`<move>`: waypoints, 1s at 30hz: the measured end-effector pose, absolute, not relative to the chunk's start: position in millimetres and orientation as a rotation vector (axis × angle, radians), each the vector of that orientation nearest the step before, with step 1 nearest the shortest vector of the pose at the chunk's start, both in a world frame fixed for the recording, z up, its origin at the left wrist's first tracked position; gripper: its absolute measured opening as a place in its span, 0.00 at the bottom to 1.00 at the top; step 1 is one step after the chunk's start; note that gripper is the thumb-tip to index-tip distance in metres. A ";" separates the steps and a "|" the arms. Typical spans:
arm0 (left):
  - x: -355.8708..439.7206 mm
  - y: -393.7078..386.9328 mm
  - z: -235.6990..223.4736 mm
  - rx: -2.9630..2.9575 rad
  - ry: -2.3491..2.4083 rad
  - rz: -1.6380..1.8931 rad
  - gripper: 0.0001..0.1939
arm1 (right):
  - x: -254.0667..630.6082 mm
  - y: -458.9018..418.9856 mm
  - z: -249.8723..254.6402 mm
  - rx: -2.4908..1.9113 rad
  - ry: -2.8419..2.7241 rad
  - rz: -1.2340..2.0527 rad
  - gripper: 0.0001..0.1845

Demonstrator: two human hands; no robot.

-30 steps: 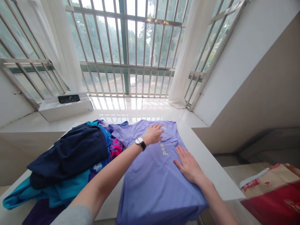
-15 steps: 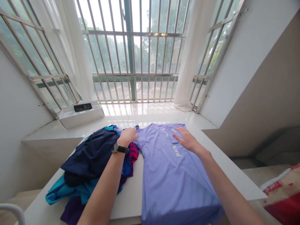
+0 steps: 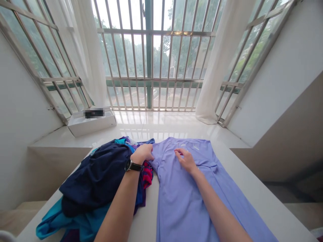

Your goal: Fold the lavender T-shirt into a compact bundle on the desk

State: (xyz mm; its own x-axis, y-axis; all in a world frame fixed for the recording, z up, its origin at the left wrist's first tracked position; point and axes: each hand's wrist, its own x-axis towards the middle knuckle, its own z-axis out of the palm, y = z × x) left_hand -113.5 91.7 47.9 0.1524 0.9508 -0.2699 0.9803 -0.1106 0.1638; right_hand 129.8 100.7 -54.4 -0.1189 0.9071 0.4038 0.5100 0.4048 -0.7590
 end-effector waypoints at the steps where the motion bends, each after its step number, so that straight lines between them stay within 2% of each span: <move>1: -112.1 91.6 47.3 2.134 1.854 -0.144 0.21 | 130.9 99.8 -57.6 -1.246 -1.761 0.569 0.17; 7: -108.0 92.5 45.7 2.133 1.830 -0.193 0.11 | 135.2 97.9 -64.7 -1.300 -1.763 0.578 0.16; 9: -108.7 92.2 46.6 2.139 1.836 -0.185 0.13 | 135.0 97.5 -65.5 -1.301 -1.813 0.574 0.15; 14: -112.4 88.3 55.3 2.183 1.902 -0.126 0.29 | 135.5 96.6 -66.2 -1.294 -1.849 0.561 0.14; 19: -121.7 84.3 67.3 2.150 2.139 -0.089 0.26 | 136.2 96.6 -67.3 -1.297 -1.874 0.528 0.14; 26: -131.6 83.3 69.1 2.027 2.058 -0.168 0.25 | 135.6 95.8 -66.2 -1.297 -1.892 0.516 0.14; 30: -130.8 83.7 64.8 2.021 2.082 -0.093 0.27 | 134.6 94.7 -64.0 -1.307 -1.903 0.519 0.14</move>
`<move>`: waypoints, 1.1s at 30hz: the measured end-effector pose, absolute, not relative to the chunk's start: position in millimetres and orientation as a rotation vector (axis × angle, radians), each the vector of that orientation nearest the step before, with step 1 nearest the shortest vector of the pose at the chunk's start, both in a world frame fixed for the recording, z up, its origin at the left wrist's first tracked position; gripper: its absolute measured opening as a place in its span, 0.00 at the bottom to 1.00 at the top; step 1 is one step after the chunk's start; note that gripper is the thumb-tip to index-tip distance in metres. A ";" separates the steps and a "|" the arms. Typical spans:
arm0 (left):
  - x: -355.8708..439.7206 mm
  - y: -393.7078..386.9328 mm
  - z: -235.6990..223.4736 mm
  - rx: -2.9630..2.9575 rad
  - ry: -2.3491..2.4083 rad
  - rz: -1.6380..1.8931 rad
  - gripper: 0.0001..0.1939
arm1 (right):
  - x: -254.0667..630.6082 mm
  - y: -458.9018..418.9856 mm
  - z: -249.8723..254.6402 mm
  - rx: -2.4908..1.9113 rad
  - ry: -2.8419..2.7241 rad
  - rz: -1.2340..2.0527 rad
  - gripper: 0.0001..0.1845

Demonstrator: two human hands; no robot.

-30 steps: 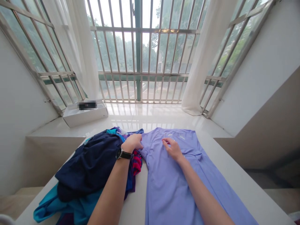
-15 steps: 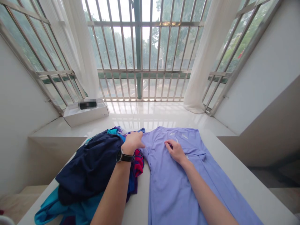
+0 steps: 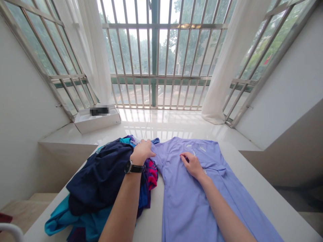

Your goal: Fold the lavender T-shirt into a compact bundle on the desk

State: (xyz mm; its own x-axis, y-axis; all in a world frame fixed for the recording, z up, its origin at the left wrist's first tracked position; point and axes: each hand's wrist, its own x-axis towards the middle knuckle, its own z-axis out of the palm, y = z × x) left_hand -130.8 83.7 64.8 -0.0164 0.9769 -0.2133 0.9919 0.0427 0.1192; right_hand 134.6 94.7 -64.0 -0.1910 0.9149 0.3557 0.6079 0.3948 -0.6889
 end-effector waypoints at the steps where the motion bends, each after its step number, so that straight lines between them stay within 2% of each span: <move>1: -130.9 84.3 63.1 2.019 2.089 -0.067 0.27 | 134.3 94.4 -63.7 -1.306 -1.905 0.516 0.14; 8: -135.0 90.0 52.8 2.021 2.039 0.022 0.22 | 134.1 94.0 -63.5 -1.297 -1.934 0.490 0.14; 16: -114.6 79.9 73.8 2.186 1.845 0.294 0.20 | 134.4 92.5 -63.0 -1.292 -1.893 0.526 0.15; 20: -73.8 75.8 68.4 2.303 1.699 0.573 0.20 | 131.7 94.0 -62.2 -1.299 -1.732 0.681 0.17; 24: -36.5 76.2 44.0 2.339 1.314 0.766 0.16 | 133.5 102.1 -64.4 -1.263 -1.508 0.996 0.24; 28: -28.7 80.1 24.2 2.380 0.913 0.720 0.19 | 141.4 111.3 -69.5 -1.276 -1.368 1.125 0.28; 33: -48.2 88.1 18.2 2.420 1.074 0.592 0.21 | 144.4 112.0 -72.5 -1.341 -1.393 1.115 0.30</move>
State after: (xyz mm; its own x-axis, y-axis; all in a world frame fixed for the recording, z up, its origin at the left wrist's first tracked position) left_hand -48.2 88.1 18.2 0.6098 0.7650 0.2071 0.5836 -0.6102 0.5358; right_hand 144.4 112.0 -72.5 -0.0313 0.9995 0.0083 0.2111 0.0147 -0.9773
